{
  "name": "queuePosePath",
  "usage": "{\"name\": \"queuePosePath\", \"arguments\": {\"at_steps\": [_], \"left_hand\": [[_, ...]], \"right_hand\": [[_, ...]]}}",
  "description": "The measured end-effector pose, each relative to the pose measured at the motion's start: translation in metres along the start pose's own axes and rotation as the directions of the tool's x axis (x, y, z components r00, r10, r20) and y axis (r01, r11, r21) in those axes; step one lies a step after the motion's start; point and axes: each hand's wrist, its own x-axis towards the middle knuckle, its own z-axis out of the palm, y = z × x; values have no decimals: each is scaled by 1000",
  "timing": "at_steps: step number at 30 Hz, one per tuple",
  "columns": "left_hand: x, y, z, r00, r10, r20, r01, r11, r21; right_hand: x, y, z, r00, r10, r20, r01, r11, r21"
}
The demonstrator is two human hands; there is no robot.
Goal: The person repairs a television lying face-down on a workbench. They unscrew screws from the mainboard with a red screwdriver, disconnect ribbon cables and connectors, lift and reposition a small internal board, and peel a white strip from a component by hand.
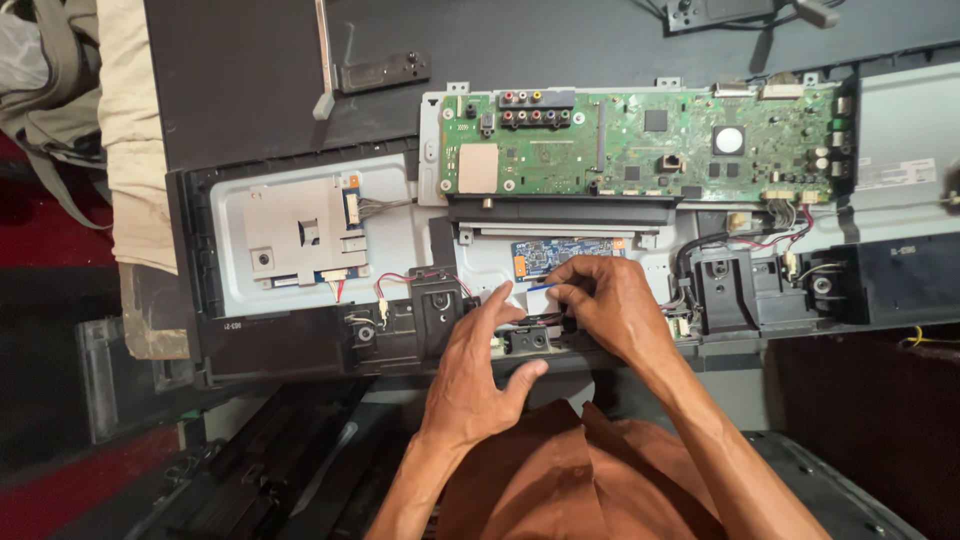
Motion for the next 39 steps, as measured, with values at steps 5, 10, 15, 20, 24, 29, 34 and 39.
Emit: {"name": "queuePosePath", "arguments": {"at_steps": [5, 10, 15, 20, 24, 29, 34, 39], "left_hand": [[3, 2, -4, 997, 43, 69, -48, 996, 77], [7, 5, -4, 993, 23, 119, -36, 994, 107], [9, 4, -1, 991, -12, 132, -3, 993, 118], [5, -1, 1, 995, 13, 101, -24, 994, 102], [-11, -10, -5, 993, 122, -1, -119, 967, 227], [-24, -32, -23, 915, 402, -45, -347, 837, 423], [-27, -40, -24, 898, 437, -56, -373, 822, 430], [-26, -40, -24, 896, 444, -28, -389, 812, 435]], "right_hand": [[0, 6, 4, 999, -21, -44, 22, 1000, 22], [-4, 10, 1, 985, 59, -163, -5, 950, 312], [-20, 6, -14, 942, 58, -329, 63, 936, 347], [-54, 1, -31, 888, -272, -372, 226, 960, -162], [-79, 7, -41, 813, -546, -205, 436, 802, -408], [-88, 28, -57, 809, -588, 1, 464, 638, -615], [-83, 41, -66, 822, -567, 49, 465, 619, -632], [-77, 41, -72, 821, -558, 119, 486, 574, -659]]}}
